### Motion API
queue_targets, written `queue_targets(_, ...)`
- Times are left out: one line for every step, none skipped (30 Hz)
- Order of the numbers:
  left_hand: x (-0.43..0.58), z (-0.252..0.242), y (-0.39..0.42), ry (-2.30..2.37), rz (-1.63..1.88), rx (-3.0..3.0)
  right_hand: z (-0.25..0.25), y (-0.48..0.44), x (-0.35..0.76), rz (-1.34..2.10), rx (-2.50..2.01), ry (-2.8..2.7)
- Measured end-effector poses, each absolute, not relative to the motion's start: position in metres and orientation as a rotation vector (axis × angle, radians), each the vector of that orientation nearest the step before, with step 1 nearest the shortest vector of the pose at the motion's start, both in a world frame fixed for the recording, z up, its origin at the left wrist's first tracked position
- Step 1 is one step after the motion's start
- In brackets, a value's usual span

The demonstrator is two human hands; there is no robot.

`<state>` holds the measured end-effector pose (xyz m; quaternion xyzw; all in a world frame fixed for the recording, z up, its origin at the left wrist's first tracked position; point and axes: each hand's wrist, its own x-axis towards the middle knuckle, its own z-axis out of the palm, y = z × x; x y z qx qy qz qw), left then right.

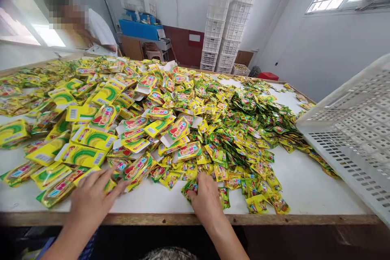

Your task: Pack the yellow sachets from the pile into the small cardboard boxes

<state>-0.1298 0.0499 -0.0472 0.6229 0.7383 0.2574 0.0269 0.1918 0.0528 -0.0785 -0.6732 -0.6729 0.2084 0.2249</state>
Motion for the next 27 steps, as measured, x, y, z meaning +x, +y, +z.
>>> queue_targets(-0.122, -0.053, 0.064, 2.329, 0.653, 1.978, -0.079, 0.049, 0.191, 0.638, -1.821, -1.820)
queue_targets(-0.116, -0.057, 0.074, 2.364, 0.525, 2.019, -0.080, 0.046, 0.192, 0.702, -1.780, -1.774)
queue_targets(-0.113, -0.059, 0.082, 2.375, 0.441, 2.038, -0.080, 0.043, 0.193, 0.759, -1.734, -1.734)
queue_targets(-0.112, -0.061, 0.085, 2.359, 0.421, 2.029, -0.081, 0.041, 0.196, 0.802, -1.685, -1.705)
queue_targets(-0.114, -0.060, 0.085, 2.321, 0.450, 1.995, -0.080, 0.039, 0.199, 0.833, -1.640, -1.693)
queue_targets(-0.117, -0.058, 0.082, 2.264, 0.533, 1.940, -0.080, 0.038, 0.202, 0.855, -1.598, -1.691)
queue_targets(-0.121, -0.054, 0.076, 2.187, 0.639, 1.863, -0.079, 0.038, 0.206, 0.875, -1.558, -1.686)
queue_targets(-0.123, -0.048, 0.070, 2.097, 0.739, 1.787, -0.077, 0.040, 0.209, 0.905, -1.518, -1.660)
queue_targets(-0.123, -0.040, 0.064, 2.011, 0.820, 1.727, -0.075, 0.042, 0.211, 0.955, -1.475, -1.601)
queue_targets(-0.120, -0.032, 0.058, 1.936, 0.870, 1.698, -0.071, 0.045, 0.212, 1.022, -1.426, -1.505)
queue_targets(-0.113, -0.024, 0.054, 1.871, 0.883, 1.699, -0.066, 0.049, 0.212, 1.095, -1.372, -1.391)
queue_targets(-0.103, -0.016, 0.053, 1.809, 0.862, 1.717, -0.060, 0.054, 0.211, 1.154, -1.318, -1.273)
queue_targets(-0.089, -0.010, 0.053, 1.730, 0.830, 1.737, -0.052, 0.058, 0.208, 1.196, -1.263, -1.173)
queue_targets(-0.074, -0.006, 0.055, 1.637, 0.818, 1.733, -0.044, 0.062, 0.204, 1.214, -1.208, -1.103)
queue_targets(-0.057, -0.005, 0.058, 1.529, 0.816, 1.701, -0.035, 0.065, 0.200, 1.208, -1.155, -1.069)
queue_targets(-0.040, -0.006, 0.062, 1.429, 0.823, 1.644, -0.027, 0.067, 0.195, 1.182, -1.108, -1.074)
queue_targets(-0.025, -0.009, 0.066, 1.345, 0.837, 1.582, -0.020, 0.068, 0.191, 1.145, -1.071, -1.115)
queue_targets(-0.012, -0.013, 0.069, 1.278, 0.852, 1.523, -0.015, 0.068, 0.188, 1.089, -1.045, -1.186)
queue_targets(-0.001, -0.018, 0.071, 1.231, 0.868, 1.471, -0.012, 0.068, 0.186, 1.012, -1.038, -1.279)
queue_targets(0.006, -0.023, 0.073, 1.201, 0.881, 1.427, -0.011, 0.067, 0.185, 0.916, -1.047, -1.382)
queue_targets(0.010, -0.028, 0.073, 1.184, 0.890, 1.385, -0.013, 0.065, 0.185, 0.818, -1.065, -1.490)
queue_targets(0.012, -0.031, 0.073, 1.176, 0.892, 1.344, -0.015, 0.064, 0.186, 0.732, -1.083, -1.594)
queue_targets(0.012, -0.034, 0.073, 1.167, 0.887, 1.306, -0.018, 0.062, 0.187, 0.664, -1.105, -1.684)
queue_targets(0.011, -0.036, 0.072, 1.153, 0.879, 1.273, -0.019, 0.060, 0.189, 0.616, -1.135, -1.763)
queue_targets(0.009, -0.037, 0.070, 1.137, 0.873, 1.250, -0.019, 0.059, 0.190, 0.585, -1.178, -1.835)
queue_targets(0.008, -0.038, 0.068, 1.120, 0.863, 1.242, -0.016, 0.057, 0.192, 0.561, -1.225, -1.909)
queue_targets(0.008, -0.039, 0.065, 1.103, 0.857, 1.245, -0.011, 0.056, 0.192, 0.537, -1.273, -1.986)
